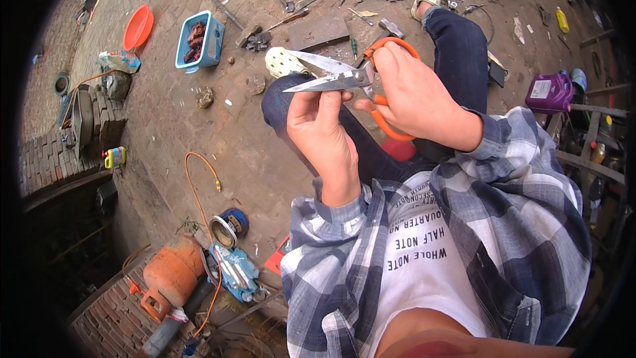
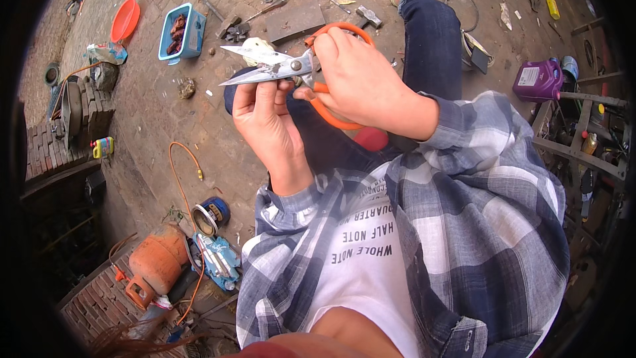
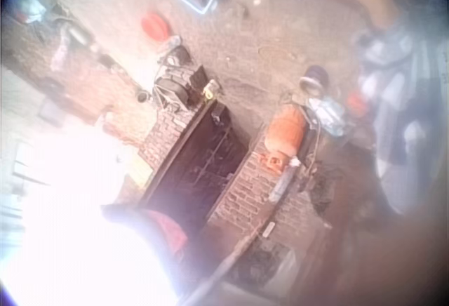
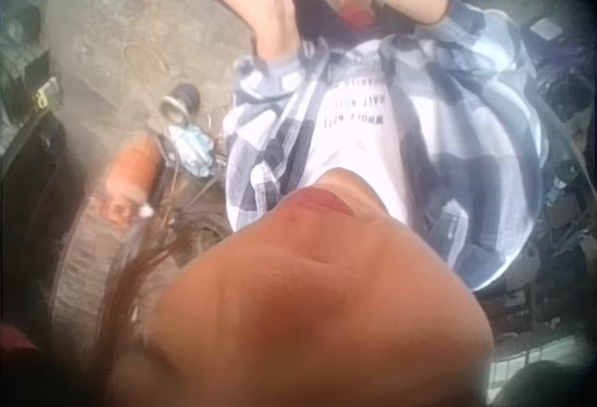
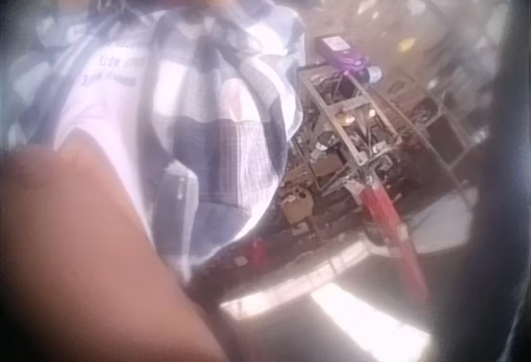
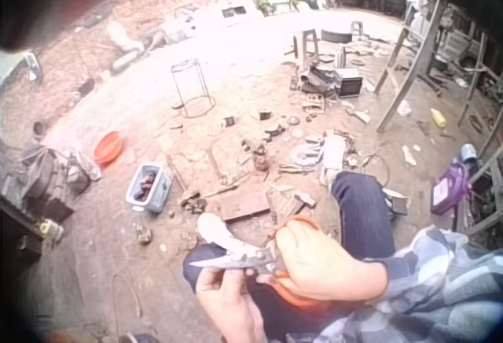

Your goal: The person sits on the ground in a workshop and uses orange-handled shears to cut a small metal piece. They repeatedly reposition the piece and snip small sections, dropping the cut pieces onto the floor.

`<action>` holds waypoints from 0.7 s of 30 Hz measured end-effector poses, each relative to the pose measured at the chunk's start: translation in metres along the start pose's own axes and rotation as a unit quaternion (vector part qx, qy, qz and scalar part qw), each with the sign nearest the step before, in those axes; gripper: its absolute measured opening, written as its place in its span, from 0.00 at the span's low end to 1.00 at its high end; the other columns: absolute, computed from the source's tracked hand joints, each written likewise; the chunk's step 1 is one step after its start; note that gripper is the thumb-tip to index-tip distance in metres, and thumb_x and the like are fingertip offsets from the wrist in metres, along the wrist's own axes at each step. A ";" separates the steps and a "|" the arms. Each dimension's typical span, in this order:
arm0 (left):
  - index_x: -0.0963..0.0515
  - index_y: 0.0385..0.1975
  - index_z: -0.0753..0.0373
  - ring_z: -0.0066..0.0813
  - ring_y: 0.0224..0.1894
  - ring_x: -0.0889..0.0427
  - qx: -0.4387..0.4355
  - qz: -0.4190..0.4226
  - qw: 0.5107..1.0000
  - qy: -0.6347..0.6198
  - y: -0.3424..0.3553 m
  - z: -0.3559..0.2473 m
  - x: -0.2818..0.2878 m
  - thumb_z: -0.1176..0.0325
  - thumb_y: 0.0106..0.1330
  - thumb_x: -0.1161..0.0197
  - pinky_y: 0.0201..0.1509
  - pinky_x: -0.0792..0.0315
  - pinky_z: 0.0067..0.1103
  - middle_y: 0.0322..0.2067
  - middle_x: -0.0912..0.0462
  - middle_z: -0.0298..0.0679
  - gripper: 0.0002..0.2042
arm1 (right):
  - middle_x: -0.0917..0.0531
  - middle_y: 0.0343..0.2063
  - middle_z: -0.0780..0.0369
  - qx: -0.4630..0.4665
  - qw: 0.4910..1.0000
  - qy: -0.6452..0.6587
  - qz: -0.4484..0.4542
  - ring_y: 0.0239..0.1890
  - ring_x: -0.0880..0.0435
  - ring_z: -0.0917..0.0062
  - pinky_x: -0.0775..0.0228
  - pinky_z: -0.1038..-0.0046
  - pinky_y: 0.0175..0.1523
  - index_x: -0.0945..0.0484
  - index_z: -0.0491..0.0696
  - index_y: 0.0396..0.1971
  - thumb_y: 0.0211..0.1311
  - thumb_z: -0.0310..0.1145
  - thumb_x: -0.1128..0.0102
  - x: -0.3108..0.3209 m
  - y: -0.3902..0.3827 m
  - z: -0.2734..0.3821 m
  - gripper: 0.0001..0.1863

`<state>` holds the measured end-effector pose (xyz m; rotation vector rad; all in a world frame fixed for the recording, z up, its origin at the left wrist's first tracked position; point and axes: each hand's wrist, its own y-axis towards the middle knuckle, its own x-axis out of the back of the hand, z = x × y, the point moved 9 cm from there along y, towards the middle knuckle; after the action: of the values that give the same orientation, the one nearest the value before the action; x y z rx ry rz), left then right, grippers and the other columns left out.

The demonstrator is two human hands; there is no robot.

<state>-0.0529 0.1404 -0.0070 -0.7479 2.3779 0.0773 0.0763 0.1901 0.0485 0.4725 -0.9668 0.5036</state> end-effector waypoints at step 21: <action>0.22 0.37 0.66 0.22 0.31 0.21 0.101 0.011 0.989 -0.108 0.004 0.015 0.006 0.76 0.63 0.38 0.37 0.25 0.17 0.31 0.18 0.37 0.04 | 0.26 0.37 0.46 -0.043 0.965 0.212 0.147 0.42 0.25 0.53 0.32 0.62 0.47 0.35 0.36 0.41 0.61 0.49 0.40 -0.022 -0.007 0.000 0.28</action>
<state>-0.0506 0.1447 -0.0230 -0.5862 2.1486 -0.0703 0.0702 0.1799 0.0291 0.1302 -0.6410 0.7917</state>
